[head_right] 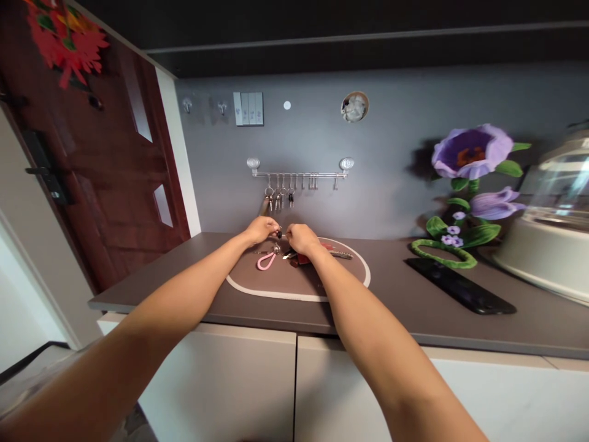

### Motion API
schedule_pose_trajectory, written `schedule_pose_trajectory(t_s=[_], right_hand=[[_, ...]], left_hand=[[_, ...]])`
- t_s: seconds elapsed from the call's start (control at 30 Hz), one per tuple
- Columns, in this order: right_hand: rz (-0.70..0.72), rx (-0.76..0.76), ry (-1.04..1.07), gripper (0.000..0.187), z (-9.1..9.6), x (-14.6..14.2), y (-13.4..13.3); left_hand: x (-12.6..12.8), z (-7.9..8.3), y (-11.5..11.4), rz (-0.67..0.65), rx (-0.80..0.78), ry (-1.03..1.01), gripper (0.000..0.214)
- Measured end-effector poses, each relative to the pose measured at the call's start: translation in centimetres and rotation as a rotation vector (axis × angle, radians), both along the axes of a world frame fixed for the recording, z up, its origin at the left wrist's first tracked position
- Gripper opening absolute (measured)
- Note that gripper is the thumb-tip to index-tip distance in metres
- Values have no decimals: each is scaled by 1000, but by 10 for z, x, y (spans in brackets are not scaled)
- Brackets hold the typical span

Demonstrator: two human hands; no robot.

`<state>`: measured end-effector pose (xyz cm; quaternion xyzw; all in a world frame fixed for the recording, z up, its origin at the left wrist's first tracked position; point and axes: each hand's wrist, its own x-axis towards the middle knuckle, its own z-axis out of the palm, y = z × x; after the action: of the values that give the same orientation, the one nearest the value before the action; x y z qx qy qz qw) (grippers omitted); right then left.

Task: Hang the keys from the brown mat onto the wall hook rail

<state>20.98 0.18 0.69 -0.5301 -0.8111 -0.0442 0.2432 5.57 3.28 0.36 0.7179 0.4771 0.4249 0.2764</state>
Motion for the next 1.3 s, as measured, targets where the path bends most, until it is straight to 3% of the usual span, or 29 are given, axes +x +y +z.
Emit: schedule_pose_trajectory(t_s=[0.2,0.4,0.57,1.1,1.3], right_hand=[[-9,35,63,21,1,-1,0],[42,86,428,20,9,-4,-5],[149,55,651,17,8,-3,-1],[220,35,839,26,4,-1,-1],[275,-25,1009,28,4,-7,-5]], left_hand=[[2,9,-8,-84,-156,-276,9],[4,20,-20,-132,-227,-408,7],[6,23,-25,-165,-219,-449,7],[11,19,-31,-232,-171,-523,10],[10,19,-30,-242,-153,-572,17]])
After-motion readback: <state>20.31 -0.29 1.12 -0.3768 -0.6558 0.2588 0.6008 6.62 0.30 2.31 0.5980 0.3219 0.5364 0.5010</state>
